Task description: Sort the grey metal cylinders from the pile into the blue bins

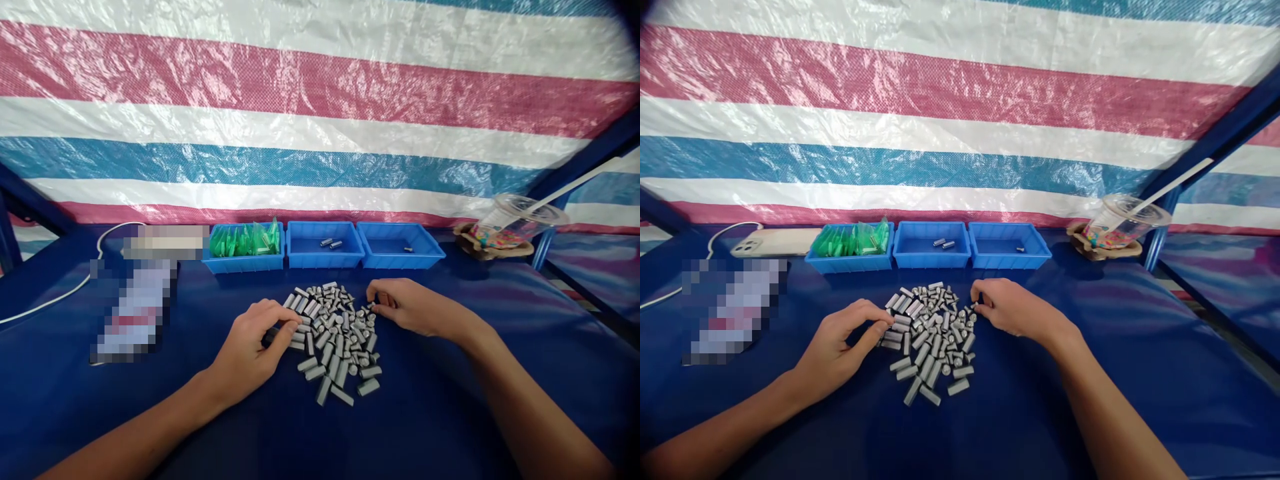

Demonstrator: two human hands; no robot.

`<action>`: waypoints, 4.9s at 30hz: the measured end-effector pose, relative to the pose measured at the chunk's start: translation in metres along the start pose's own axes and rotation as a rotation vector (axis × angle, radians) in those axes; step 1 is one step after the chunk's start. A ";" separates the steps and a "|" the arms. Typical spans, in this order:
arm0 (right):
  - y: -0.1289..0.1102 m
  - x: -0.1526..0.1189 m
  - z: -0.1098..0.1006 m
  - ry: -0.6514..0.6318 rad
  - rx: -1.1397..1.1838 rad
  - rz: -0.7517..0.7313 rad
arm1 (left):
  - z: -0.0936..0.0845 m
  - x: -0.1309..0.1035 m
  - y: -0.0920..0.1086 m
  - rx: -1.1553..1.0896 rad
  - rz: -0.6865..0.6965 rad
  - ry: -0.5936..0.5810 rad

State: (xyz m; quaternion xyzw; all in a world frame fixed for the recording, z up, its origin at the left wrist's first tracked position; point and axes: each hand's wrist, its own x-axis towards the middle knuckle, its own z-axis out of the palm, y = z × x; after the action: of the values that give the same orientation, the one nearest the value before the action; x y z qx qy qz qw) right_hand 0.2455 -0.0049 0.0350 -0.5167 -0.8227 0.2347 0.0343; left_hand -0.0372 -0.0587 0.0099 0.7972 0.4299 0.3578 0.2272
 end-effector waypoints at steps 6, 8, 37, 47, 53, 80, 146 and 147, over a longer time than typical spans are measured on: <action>-0.002 0.008 0.006 0.294 0.232 -0.070 | -0.001 -0.001 0.000 -0.035 0.026 -0.005; -0.007 0.008 0.007 0.330 0.299 -0.099 | -0.001 -0.001 0.000 -0.045 0.029 -0.011; -0.099 -0.006 0.059 0.639 0.265 -0.513 | -0.015 0.006 0.015 -0.523 -0.299 -0.195; -0.105 -0.009 0.055 0.337 0.508 -0.283 | -0.014 -0.001 0.005 0.061 0.310 0.069; -0.097 -0.006 0.062 0.535 0.303 -0.380 | -0.014 0.003 0.011 -0.138 -0.090 -0.176; -0.036 0.008 0.016 1.243 -0.197 -0.003 | -0.008 -0.004 0.009 0.010 0.119 -0.154; -0.100 -0.006 0.067 0.637 0.657 -0.398 | -0.003 -0.002 0.013 -0.235 0.048 0.014; -0.101 -0.008 0.068 0.649 0.695 -0.408 | -0.003 -0.003 0.014 -0.169 0.164 0.043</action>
State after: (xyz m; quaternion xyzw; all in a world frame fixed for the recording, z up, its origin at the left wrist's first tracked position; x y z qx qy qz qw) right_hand 0.1445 -0.0719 0.0188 -0.3497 -0.7272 0.3105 0.5025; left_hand -0.0335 -0.0684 0.0196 0.7999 0.3361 0.4271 0.2545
